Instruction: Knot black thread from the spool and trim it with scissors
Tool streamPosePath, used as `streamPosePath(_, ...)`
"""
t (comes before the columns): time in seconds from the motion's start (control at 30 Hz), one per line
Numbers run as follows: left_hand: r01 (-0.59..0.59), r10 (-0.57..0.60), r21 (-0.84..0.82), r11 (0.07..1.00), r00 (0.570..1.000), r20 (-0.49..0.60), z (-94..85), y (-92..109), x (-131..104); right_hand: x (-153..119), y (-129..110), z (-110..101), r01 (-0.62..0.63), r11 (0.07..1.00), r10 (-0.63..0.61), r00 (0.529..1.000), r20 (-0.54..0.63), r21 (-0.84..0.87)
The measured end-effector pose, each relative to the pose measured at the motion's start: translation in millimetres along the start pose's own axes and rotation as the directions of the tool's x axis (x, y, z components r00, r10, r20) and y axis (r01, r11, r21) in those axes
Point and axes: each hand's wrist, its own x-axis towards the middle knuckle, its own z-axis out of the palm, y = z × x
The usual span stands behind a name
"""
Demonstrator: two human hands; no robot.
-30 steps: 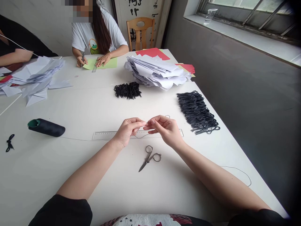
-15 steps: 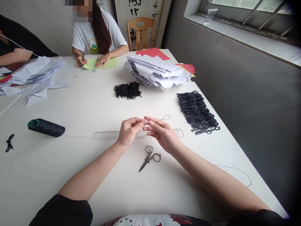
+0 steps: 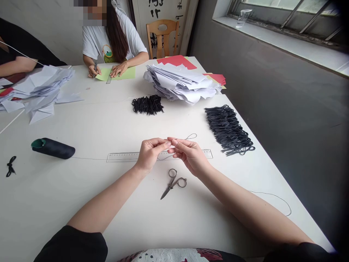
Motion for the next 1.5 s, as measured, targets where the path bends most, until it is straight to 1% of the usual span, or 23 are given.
streamPosePath(0.43,0.016,-0.016,0.001,1.000,1.000,0.006,0.8,2.7,-0.8,0.0,-0.4,-1.4,-0.005,1.000,0.005,1.000,-0.005,-0.002)
streamPosePath(0.83,0.023,-0.023,0.039,0.999,1.000,-0.004,0.2,3.1,-1.0,-0.9,-0.9,-0.1,-0.005,1.000,0.004,1.000,-0.007,-0.031)
streamPosePath(0.97,0.029,-0.031,0.034,0.999,0.998,0.047,1.1,4.2,-1.7,0.1,-0.7,-1.7,0.041,0.998,-0.041,0.999,-0.002,-0.058)
streamPosePath(1.07,0.051,-0.052,0.013,0.999,0.996,0.078,2.5,4.1,-2.5,0.4,-0.4,-2.0,0.085,0.993,-0.087,0.996,-0.020,-0.083)
streamPosePath(1.17,0.093,-0.092,-0.018,0.995,0.994,0.066,2.6,2.9,-2.4,0.2,0.1,-1.2,0.129,0.985,-0.134,0.990,-0.034,-0.118)
streamPosePath(1.23,0.107,-0.106,-0.033,0.994,0.994,0.036,1.7,2.2,-1.8,-0.1,0.4,-0.4,0.150,0.980,-0.155,0.988,-0.029,-0.129)
streamPosePath(1.3,0.083,-0.083,-0.036,0.996,0.996,-0.010,0.5,2.0,-1.3,-0.6,0.3,0.6,0.151,0.981,-0.154,0.988,-0.017,-0.124)
streamPosePath(1.4,-0.013,0.013,0.007,1.000,0.997,-0.073,-0.8,1.6,-1.2,-1.8,-0.1,1.7,0.132,0.985,-0.133,0.991,0.003,-0.107)
streamPosePath(1.5,-0.086,0.092,0.072,0.994,0.992,-0.087,-1.3,0.5,-1.9,-2.3,-0.5,1.6,0.123,0.989,-0.123,0.992,0.007,-0.085)
